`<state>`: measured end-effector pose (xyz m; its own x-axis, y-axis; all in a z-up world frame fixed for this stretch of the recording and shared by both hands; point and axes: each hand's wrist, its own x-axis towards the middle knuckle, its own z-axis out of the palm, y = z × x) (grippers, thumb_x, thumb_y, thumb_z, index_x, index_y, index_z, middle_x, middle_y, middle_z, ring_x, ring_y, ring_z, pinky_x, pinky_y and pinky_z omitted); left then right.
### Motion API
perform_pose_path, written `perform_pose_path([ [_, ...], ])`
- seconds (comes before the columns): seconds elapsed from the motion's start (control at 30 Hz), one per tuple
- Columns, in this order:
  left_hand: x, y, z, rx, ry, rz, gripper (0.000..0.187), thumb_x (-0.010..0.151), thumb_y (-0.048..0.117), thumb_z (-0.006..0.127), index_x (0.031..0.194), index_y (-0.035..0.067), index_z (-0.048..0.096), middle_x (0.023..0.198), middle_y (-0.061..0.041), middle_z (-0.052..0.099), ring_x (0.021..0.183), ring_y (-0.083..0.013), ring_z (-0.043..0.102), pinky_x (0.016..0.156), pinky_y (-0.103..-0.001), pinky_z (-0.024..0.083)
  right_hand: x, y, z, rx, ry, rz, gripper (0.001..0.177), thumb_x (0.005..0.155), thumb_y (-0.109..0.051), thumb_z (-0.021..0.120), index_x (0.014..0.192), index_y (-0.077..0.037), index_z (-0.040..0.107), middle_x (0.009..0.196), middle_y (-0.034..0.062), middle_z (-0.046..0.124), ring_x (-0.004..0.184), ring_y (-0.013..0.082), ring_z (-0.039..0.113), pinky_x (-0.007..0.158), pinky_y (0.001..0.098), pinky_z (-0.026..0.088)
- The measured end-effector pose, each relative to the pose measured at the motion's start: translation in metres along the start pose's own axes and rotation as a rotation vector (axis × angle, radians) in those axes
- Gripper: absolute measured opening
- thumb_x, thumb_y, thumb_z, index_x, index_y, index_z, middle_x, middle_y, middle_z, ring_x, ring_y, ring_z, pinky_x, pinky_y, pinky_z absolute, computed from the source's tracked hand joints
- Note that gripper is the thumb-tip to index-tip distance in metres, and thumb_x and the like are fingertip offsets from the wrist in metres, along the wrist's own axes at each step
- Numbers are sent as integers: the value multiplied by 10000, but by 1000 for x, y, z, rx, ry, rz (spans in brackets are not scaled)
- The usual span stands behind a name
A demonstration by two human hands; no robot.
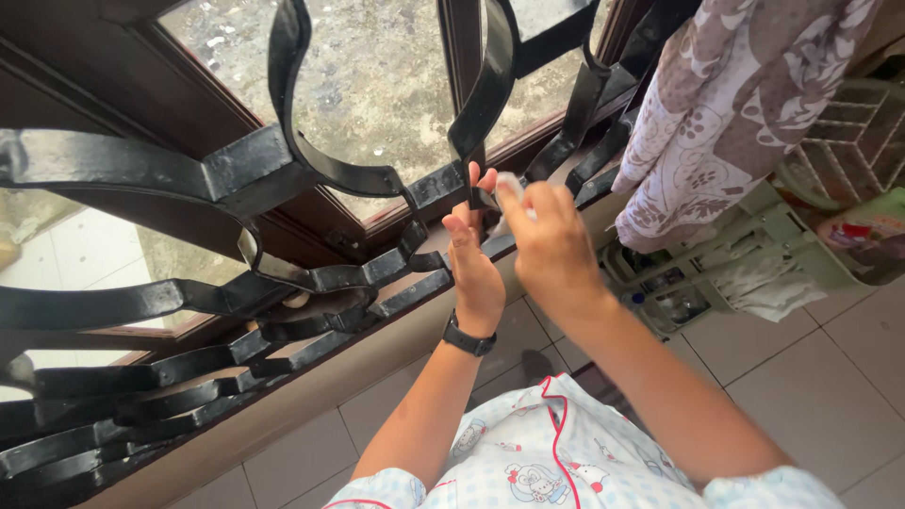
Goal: The person wipes a black metal window grille with a white cloth, moving methodically along the bars and joints. The person uses both hands to reach different sections of the grille, ensuring thorough coverage of the surface.
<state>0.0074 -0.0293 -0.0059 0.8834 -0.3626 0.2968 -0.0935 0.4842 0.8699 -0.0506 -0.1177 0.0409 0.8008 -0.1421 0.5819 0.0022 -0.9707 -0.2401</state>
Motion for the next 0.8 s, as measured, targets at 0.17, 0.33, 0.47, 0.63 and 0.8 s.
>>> perform_pose_path([
  [0.17,-1,-2,-7,-20,-28,4,902,1077,680,193,1596,-44,343,1537,-205,508,1499,-299,422,1303,-424,233,5,2,-8,-151,-2,3,469,879,-5,634,1342,70,622,951,131,554,918,315,576,764,405,499],
  [0.33,-6,-3,-16,14,-36,35,870,1093,660,208,1535,-64,400,1557,-215,482,1517,-300,404,1310,-432,218,-21,5,-18,-52,-10,12,457,862,27,617,1318,37,645,949,134,546,925,315,567,797,409,499],
  [0.47,-15,-11,-10,64,47,14,768,1114,584,231,1506,-63,368,1557,-223,445,1507,-304,396,1296,-435,231,-15,24,-29,4,103,10,423,922,49,622,1340,-1,670,993,142,550,946,321,551,824,427,484],
  [0.63,-23,-20,1,87,79,39,701,1136,516,236,1544,-52,293,1562,-218,433,1490,-304,401,1290,-435,239,1,45,-12,-18,144,-55,430,903,81,616,1321,-5,663,1064,152,554,1005,341,563,883,426,493],
  [0.8,-32,-10,1,24,155,16,644,1119,465,240,1537,-18,322,1580,-156,390,1517,-256,354,1289,-395,229,-40,39,2,393,127,254,335,911,61,660,1216,-64,725,1044,103,641,867,241,654,756,328,515],
])
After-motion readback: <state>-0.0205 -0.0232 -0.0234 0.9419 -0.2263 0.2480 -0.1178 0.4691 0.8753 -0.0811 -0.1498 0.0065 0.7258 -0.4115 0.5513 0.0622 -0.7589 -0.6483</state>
